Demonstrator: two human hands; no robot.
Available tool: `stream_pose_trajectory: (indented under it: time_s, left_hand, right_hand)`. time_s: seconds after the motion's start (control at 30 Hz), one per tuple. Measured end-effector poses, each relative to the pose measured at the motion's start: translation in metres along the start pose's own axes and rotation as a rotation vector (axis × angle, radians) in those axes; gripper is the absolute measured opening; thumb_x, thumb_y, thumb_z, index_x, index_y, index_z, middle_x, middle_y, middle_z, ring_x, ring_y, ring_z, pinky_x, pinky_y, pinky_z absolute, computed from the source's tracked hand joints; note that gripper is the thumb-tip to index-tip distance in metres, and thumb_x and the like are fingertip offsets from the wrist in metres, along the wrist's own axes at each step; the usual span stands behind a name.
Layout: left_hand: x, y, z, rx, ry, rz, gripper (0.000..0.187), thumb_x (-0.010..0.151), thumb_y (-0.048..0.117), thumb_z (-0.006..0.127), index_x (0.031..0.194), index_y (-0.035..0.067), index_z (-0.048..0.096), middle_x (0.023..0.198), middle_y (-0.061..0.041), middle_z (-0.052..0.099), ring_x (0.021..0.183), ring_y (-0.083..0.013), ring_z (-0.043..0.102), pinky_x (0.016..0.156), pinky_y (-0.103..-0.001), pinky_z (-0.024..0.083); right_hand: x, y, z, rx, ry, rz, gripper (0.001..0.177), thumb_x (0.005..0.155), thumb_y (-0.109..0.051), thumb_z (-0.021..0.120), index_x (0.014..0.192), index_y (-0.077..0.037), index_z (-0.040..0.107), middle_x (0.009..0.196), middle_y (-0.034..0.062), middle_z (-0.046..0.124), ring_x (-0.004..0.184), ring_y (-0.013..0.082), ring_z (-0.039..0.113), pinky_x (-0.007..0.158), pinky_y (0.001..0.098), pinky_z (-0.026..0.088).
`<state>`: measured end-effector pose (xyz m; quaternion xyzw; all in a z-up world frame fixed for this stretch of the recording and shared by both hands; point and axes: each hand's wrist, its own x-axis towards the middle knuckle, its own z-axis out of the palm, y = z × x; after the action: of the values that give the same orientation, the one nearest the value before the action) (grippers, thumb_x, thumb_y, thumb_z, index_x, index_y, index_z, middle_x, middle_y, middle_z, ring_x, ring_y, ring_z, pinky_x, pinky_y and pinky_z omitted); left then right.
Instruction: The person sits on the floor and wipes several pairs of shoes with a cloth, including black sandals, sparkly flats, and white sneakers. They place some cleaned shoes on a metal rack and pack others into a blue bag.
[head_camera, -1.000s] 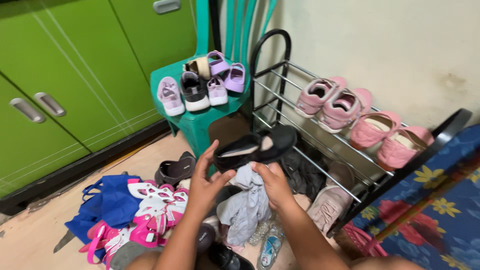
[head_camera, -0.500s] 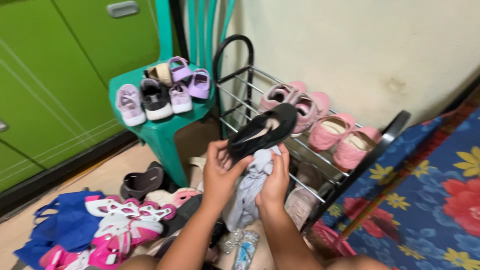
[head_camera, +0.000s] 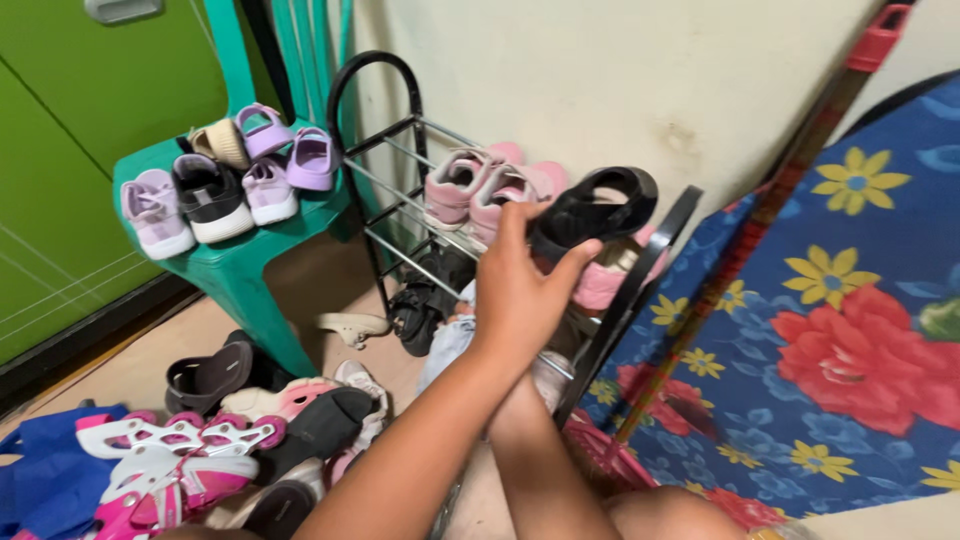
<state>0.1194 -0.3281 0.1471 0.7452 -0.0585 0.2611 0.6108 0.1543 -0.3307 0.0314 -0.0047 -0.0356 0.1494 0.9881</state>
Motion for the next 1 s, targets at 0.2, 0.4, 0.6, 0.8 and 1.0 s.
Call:
stream_pose_trajectory:
  time_s: [0.2,0.4,0.6,0.8,1.0]
  left_hand:
    - [0.005,-0.005,0.043,0.246,0.076,0.173,0.053,0.081,0.041,0.085,0.112,0.006,0.059,0.097,-0.015,0.073,0.096,-0.0361,0.068,0.090,-0.046,0.052]
    - [-0.005,-0.027,0.065,0.443,0.126,0.209,0.054,0.078,0.044,0.083,0.114,0.010,0.062,0.119,-0.010,0.068,0.126,-0.0283,0.053,0.112,-0.062,0.019]
    - [-0.007,-0.032,0.055,0.538,0.142,0.266,0.053,0.081,0.054,0.075,0.110,0.010,0.069,0.131,-0.010,0.066,0.132,-0.0301,0.049,0.110,-0.063,0.017]
    - [0.003,-0.041,0.020,0.579,0.038,0.237,0.037,0.092,0.049,0.067,0.116,0.022,0.075,0.139,-0.009,0.064,0.132,-0.0302,0.048,0.112,-0.060,0.021]
    - [0.005,-0.120,-0.074,0.398,0.087,0.092,0.041,0.098,0.038,0.068,0.131,0.013,0.069,0.126,-0.015,0.068,0.118,-0.0354,0.059,0.101,-0.042,0.045]
  right_hand:
    - [-0.016,-0.003,-0.005,0.062,-0.019,0.049,0.038,0.106,-0.034,0.042,0.119,-0.005,0.063,0.107,0.0084,0.069,0.099,0.0230,0.067,0.091,0.0386,0.053]
    - [-0.023,-0.011,-0.009,0.077,-0.010,0.042,0.038,0.105,-0.035,0.042,0.117,-0.006,0.064,0.106,0.0090,0.070,0.096,0.0238,0.068,0.089,0.0394,0.054]
    - [-0.019,-0.014,0.001,0.090,-0.006,0.019,0.038,0.104,-0.036,0.043,0.116,-0.007,0.065,0.104,0.0097,0.071,0.094,0.0246,0.069,0.087,0.0403,0.056]
    - [0.018,-0.030,-0.030,0.039,0.094,-0.108,0.038,0.104,-0.036,0.043,0.115,-0.007,0.066,0.103,0.0103,0.071,0.092,0.0254,0.070,0.085,0.0412,0.057]
    - [0.041,-0.048,-0.106,-0.150,-0.408,0.218,0.035,0.112,-0.041,0.053,0.110,-0.011,0.069,0.098,0.0124,0.072,0.084,0.0295,0.069,0.074,0.0435,0.056]
